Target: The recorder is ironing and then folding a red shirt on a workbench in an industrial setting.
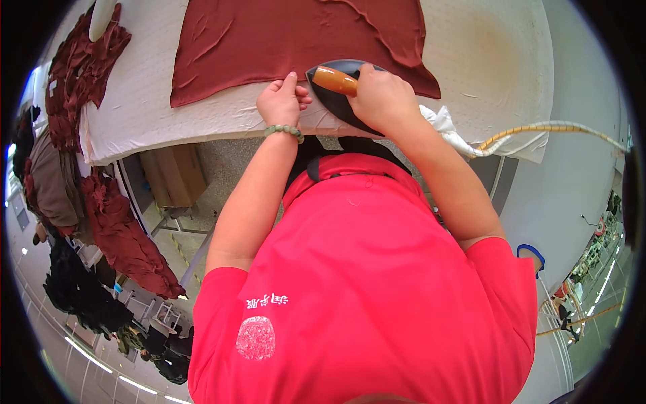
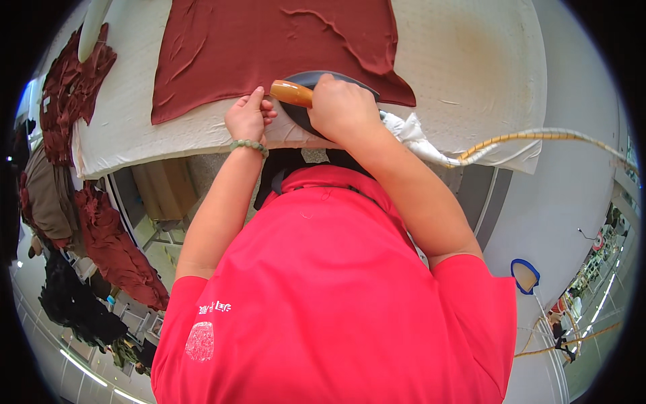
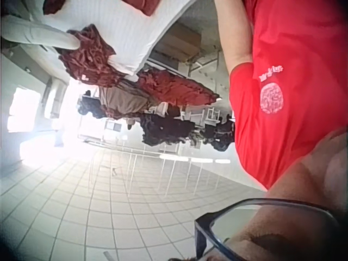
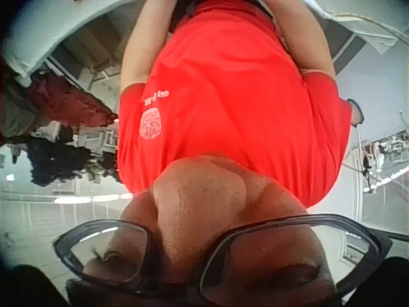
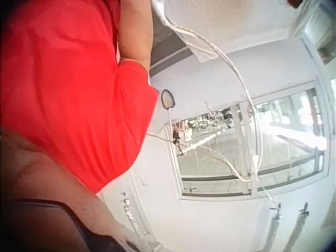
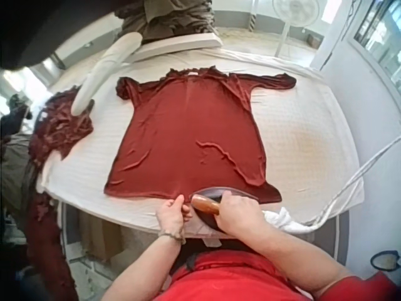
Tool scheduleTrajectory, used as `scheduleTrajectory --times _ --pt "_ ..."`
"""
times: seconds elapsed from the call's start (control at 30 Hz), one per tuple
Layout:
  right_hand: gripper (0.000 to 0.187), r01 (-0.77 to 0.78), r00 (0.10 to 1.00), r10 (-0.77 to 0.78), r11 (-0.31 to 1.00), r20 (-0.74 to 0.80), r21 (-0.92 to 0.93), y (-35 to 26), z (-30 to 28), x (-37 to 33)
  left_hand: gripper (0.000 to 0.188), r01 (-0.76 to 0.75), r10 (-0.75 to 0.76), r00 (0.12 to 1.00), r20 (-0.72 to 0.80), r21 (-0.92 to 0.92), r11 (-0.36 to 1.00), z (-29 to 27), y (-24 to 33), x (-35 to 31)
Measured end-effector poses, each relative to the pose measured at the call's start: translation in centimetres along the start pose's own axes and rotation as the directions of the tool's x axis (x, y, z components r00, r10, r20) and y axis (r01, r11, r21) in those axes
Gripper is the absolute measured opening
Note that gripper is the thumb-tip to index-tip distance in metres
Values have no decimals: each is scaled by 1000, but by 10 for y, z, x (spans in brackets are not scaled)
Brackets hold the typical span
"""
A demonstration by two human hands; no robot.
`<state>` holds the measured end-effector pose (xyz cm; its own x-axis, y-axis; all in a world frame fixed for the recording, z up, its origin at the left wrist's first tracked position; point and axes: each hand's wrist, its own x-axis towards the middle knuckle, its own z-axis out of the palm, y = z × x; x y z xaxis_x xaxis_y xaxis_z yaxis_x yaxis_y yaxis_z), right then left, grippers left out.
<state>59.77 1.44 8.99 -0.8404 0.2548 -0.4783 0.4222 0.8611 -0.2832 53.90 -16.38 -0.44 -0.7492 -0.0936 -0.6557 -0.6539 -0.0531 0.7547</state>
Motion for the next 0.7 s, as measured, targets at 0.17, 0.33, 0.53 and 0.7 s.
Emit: scheduleTrajectory --times 0.17,0.33,0.53,0.7 --pt "47 1 1000 -1 1000 15 -16 -19 -3 2 25 49 -60 988 143 76 996 -26 13 10" --pt "52 -12 1000 12 999 -2 -45 -29 0 -1 31 69 -157 953 259 319 945 -90 51 15" --pt "60 -171 985 170 980 -14 -104 -38 7 -10 42 -510 711 700 59 738 441 -240 105 119" --pt "75 -184 980 187 982 -64 50 -55 0 -16 36 -385 391 893 223 829 406 -260 138 130"
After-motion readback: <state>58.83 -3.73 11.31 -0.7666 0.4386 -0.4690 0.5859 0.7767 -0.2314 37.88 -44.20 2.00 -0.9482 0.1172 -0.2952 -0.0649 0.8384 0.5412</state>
